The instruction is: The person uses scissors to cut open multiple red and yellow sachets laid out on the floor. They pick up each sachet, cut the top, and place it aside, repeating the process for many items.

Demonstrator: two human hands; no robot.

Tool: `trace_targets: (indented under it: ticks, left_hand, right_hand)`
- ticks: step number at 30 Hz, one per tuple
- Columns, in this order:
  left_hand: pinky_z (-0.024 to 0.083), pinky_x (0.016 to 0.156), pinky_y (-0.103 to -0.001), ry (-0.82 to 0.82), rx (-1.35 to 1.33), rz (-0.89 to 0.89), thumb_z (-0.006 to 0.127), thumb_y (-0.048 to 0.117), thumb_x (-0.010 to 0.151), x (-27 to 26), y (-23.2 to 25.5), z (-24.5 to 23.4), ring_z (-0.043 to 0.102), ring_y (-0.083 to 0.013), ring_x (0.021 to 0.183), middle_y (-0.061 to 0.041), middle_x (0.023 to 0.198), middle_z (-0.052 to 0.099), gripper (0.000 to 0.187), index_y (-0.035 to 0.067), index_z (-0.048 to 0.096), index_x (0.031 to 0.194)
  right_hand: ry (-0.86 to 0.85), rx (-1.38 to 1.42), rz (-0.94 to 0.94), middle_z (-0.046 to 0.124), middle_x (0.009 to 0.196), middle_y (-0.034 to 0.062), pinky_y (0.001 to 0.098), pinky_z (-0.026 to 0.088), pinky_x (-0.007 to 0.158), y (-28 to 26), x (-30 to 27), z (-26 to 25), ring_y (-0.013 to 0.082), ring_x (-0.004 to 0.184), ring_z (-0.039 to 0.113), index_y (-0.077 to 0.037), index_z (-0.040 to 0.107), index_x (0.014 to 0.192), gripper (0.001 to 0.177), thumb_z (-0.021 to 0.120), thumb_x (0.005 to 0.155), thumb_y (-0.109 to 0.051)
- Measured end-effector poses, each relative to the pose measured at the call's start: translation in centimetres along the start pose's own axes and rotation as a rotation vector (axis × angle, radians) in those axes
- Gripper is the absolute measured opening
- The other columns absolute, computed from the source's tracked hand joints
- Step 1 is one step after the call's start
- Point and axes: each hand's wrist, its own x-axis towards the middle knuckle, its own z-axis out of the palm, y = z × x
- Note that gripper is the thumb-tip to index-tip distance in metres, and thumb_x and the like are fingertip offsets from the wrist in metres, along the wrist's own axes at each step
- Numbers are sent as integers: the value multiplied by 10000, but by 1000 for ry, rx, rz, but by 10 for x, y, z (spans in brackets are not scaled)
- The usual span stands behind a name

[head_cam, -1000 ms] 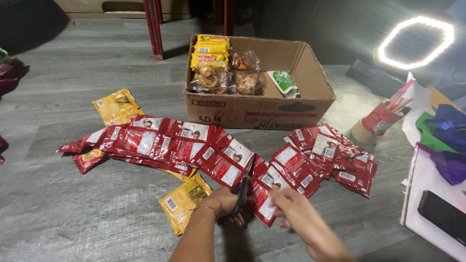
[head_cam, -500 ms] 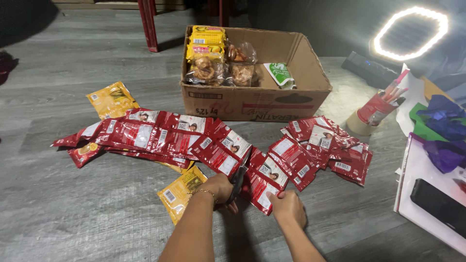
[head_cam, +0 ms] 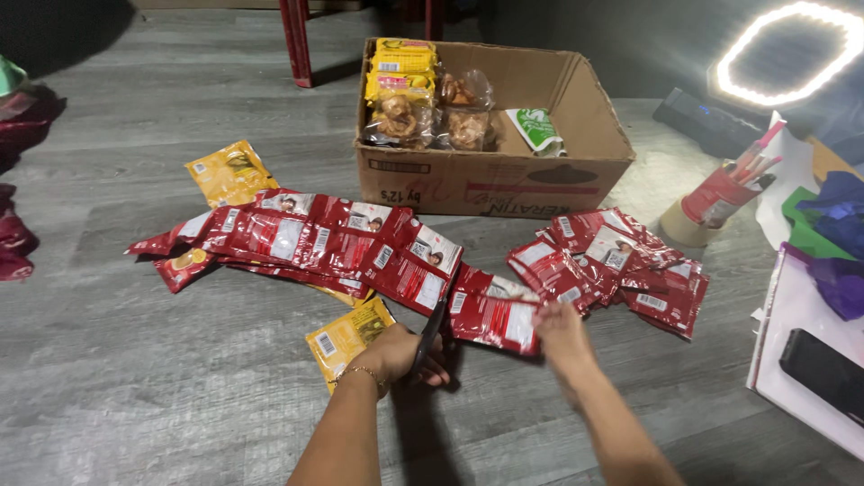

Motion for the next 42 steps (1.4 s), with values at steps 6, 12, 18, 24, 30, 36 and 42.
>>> trace_targets:
  ticks: [6,12,18,24,30,36,42]
  left_hand:
    - [512,512,-266,30,-221,49,609,251,910,-3,-13,-9,730,-178,602,-197,804,788,311,-43,711,919]
    - [603,574,-379,172,-281,113,672,257,893,4,-16,0,755,-293,622,-188,783,745,360,-102,694,915]
    - [530,699,-309,533,299,77,673,441,922,5,-11,5,715,-219,722,-190,778,790,504,-49,781,872]
    - [503,530,-343,8,-97,67,651,287,904,-2,-21,11,720,-220,588,-200,755,788,381,-79,731,830]
    - [509,486,-342,249,-83,115,643,229,898,0,-30,-5,707,-234,532,-208,722,771,354,-99,769,861]
    - [602,491,-371,401,-218,100,624,261,956,-11,-27,-36,751,-269,527,-205,738,755,404,-123,701,859]
    - [437,404,-315,380,-336,182,644,363,947,-35,-31,-49,603,-217,451,-197,633,720,480,-85,719,791]
  right_hand:
    - [-4,-68,-28,657,925,6,260,405,659,-86,35,-7,88,796,549,-142,667,1075,177,553,970,-227]
    - [490,-141,274,751,1121,165,374,521,701,-60,15,29,217,891,672,38,730,1121,508,706,955,-442]
    - [546,-148,473,739,1113,236,418,544,727,-12,-11,66,266,920,706,82,726,1037,512,850,859,-382]
    - [457,52,442,727,1127,180,434,514,620,-49,2,75,268,897,676,-21,675,1123,249,691,921,-166]
    - [289,336,232,642,1137,146,504,641,657,-65,3,58,285,882,726,-53,434,1298,283,459,1021,-100]
    - [190,328,273,685,1151,145,460,639,726,-72,-7,45,272,895,718,-102,497,1258,228,415,1052,-157]
    - [80,452,363,690,1157,64,476,601,856,-76,-25,51,223,990,691,-135,528,1268,238,491,1049,-219]
